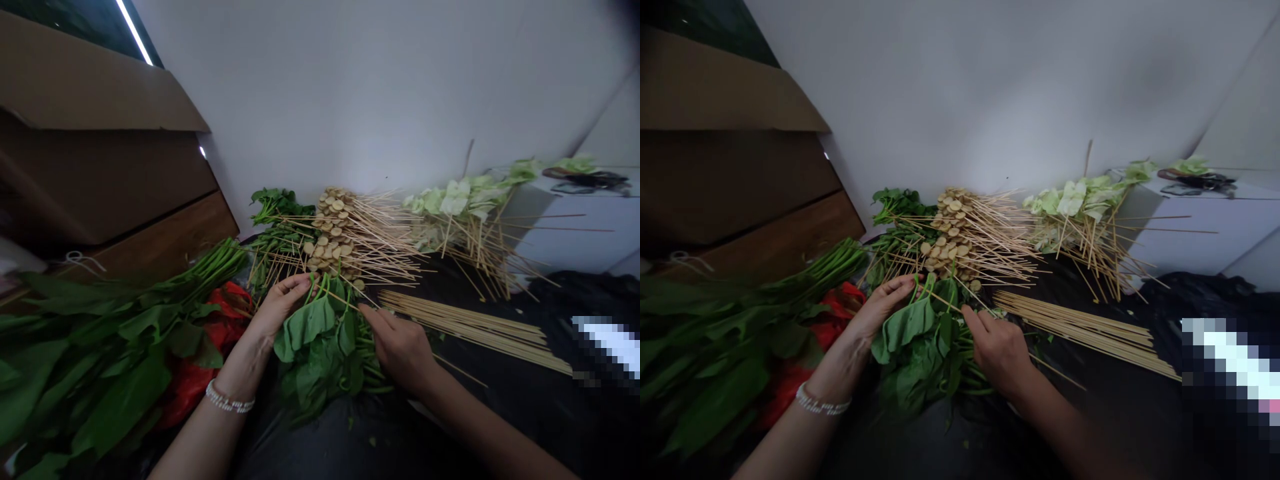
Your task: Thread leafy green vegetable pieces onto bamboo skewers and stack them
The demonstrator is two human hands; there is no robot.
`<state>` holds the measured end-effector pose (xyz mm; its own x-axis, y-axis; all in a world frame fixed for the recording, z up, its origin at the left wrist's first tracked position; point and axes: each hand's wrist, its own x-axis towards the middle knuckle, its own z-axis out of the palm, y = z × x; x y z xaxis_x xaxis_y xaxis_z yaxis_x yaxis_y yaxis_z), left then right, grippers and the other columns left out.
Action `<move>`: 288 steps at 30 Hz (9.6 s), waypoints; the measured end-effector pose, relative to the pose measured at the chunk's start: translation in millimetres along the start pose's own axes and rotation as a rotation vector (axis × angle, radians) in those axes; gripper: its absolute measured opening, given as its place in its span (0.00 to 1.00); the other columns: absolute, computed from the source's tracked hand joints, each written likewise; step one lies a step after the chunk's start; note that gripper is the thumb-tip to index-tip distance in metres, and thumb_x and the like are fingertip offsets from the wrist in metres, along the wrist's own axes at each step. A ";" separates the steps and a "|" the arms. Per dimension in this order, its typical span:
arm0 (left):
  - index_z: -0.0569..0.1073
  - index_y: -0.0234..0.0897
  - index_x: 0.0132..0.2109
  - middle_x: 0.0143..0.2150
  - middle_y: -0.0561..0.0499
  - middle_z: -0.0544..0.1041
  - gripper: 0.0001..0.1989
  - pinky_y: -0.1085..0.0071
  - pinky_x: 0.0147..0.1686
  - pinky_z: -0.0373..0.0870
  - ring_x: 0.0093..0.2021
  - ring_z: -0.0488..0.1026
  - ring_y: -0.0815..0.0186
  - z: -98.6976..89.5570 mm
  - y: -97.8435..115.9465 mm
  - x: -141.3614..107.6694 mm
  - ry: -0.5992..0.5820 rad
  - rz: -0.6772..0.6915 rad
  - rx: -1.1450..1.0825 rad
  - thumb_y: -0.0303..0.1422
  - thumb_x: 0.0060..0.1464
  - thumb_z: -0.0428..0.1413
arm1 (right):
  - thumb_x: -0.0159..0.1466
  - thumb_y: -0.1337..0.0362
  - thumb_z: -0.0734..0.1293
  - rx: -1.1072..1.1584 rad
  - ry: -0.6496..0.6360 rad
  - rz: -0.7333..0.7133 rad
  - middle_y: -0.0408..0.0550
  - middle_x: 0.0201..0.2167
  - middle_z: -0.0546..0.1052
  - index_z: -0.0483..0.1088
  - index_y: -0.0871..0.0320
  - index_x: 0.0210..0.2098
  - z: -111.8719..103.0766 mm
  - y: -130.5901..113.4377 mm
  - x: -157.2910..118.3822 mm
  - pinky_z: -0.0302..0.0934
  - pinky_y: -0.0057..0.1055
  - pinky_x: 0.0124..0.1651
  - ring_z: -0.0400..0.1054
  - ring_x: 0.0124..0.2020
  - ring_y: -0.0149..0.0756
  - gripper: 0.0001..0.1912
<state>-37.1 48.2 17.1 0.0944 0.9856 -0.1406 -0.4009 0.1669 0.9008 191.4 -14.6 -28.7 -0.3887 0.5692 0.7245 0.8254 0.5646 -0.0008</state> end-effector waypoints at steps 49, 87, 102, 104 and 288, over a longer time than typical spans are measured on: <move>0.79 0.34 0.38 0.29 0.51 0.80 0.23 0.75 0.30 0.70 0.27 0.75 0.69 7.6 0.2 -7.7 -0.036 -0.008 0.224 0.40 0.34 0.71 | 0.64 0.74 0.57 0.001 0.011 0.008 0.46 0.27 0.74 0.70 0.65 0.52 1.4 -5.4 -1.5 0.55 0.28 0.28 0.68 0.25 0.30 0.18; 0.79 0.34 0.30 0.26 0.53 0.78 0.14 0.79 0.28 0.67 0.24 0.72 0.73 3.5 6.0 -9.7 -0.096 -0.021 0.370 0.37 0.36 0.70 | 0.65 0.73 0.55 0.216 -0.095 0.135 0.49 0.31 0.77 0.70 0.62 0.50 -0.1 -12.9 -2.0 0.65 0.26 0.35 0.72 0.31 0.32 0.18; 0.80 0.34 0.31 0.27 0.52 0.79 0.13 0.77 0.31 0.69 0.26 0.73 0.71 7.5 2.4 -12.6 -0.180 -0.060 0.425 0.38 0.39 0.69 | 0.65 0.73 0.55 0.279 -0.127 0.167 0.49 0.33 0.78 0.71 0.60 0.48 -0.5 -14.3 -0.8 0.65 0.26 0.37 0.73 0.33 0.33 0.17; 0.80 0.34 0.32 0.26 0.53 0.79 0.14 0.76 0.31 0.69 0.26 0.73 0.70 9.0 1.5 -13.9 -0.186 -0.102 0.443 0.38 0.38 0.69 | 0.65 0.73 0.55 0.268 -0.139 0.160 0.49 0.33 0.78 0.71 0.60 0.48 0.0 -14.4 -1.0 0.65 0.27 0.36 0.73 0.33 0.34 0.17; 0.77 0.41 0.48 0.40 0.47 0.79 0.26 0.64 0.44 0.66 0.44 0.73 0.56 21.7 -12.6 -30.7 -0.597 0.555 1.419 0.49 0.45 0.63 | 0.61 0.67 0.61 0.837 -0.071 0.745 0.47 0.27 0.79 0.74 0.64 0.47 50.1 56.4 175.1 0.62 0.26 0.28 0.66 0.21 0.28 0.17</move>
<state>-15.1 15.2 19.0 0.6865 0.7055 0.1761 0.5739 -0.6745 0.4645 149.4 146.8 63.7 0.0429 0.9501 0.3091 0.3371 0.2775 -0.8996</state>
